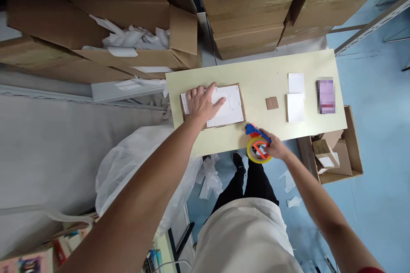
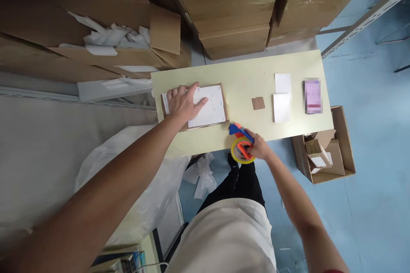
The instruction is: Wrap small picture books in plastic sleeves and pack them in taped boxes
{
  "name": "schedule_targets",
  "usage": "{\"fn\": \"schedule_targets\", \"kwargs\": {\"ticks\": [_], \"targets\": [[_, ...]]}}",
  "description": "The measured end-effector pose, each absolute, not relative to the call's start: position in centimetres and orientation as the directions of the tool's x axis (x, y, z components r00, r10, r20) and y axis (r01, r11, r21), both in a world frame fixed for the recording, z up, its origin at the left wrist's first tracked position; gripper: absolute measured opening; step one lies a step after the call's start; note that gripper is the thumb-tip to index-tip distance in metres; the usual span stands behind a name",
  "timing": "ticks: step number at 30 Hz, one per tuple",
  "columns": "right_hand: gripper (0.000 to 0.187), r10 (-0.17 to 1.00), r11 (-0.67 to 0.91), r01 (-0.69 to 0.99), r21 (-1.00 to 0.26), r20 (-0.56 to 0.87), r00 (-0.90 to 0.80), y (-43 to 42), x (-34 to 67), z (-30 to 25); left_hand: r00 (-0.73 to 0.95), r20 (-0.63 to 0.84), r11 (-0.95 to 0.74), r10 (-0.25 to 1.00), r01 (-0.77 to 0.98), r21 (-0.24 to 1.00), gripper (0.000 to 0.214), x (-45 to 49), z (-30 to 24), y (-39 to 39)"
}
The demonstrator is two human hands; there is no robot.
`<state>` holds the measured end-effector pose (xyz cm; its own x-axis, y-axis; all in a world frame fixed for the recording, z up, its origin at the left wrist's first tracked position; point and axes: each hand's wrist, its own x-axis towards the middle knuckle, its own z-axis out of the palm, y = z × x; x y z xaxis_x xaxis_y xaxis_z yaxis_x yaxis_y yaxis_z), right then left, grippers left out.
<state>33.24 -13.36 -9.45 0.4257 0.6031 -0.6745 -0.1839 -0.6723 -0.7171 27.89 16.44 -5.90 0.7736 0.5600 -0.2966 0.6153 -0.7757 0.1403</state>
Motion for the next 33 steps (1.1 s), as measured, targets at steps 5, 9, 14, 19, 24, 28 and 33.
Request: {"fn": "schedule_targets", "kwargs": {"ticks": [5, 9, 14, 19, 24, 28, 33], "targets": [[0.088, 0.523, -0.552, -0.387, -0.738, -0.668, 0.529, -10.4, 29.7, -10.4, 0.675, -0.301, -0.668, 0.674, 0.731, 0.142, 0.072, 26.9, -5.6, 15.8], [0.088, 0.555, -0.487, -0.369, -0.791, -0.607, 0.569, -6.4, 36.0, -10.9, 0.5, -0.45, -0.49, 0.74, 0.859, 0.149, 0.088, 24.5, -5.1, 15.1], [0.078, 0.699, -0.598, -0.192, -0.779, -0.623, 0.351, -2.4, 44.1, -11.0, 0.696, -0.281, -0.693, 0.661, 0.709, 0.128, 0.106, 24.8, -4.8, 15.8], [0.077, 0.732, -0.636, -0.04, -0.771, -0.618, 0.287, -1.0, 45.2, -11.0, 0.81, -0.385, -0.832, 0.442, 0.531, 0.161, 0.103, 27.0, -5.4, 17.0], [0.087, 0.71, -0.689, 0.14, -0.711, -0.625, 0.323, -2.3, 45.0, -11.0, 0.762, -0.423, -0.804, 0.49, 0.583, 0.118, 0.105, 26.9, -5.8, 16.9], [0.089, 0.701, -0.696, 0.113, -0.709, -0.636, 0.323, -5.1, 43.8, -10.3, 0.774, -0.405, -0.811, 0.487, 0.573, 0.12, 0.103, 26.8, -5.8, 16.7], [0.089, 0.703, -0.674, 0.007, -0.739, -0.639, 0.312, -12.0, 38.7, -9.6, 0.78, -0.383, -0.805, 0.494, 0.577, 0.138, 0.1, 26.9, -5.7, 16.6]]}}
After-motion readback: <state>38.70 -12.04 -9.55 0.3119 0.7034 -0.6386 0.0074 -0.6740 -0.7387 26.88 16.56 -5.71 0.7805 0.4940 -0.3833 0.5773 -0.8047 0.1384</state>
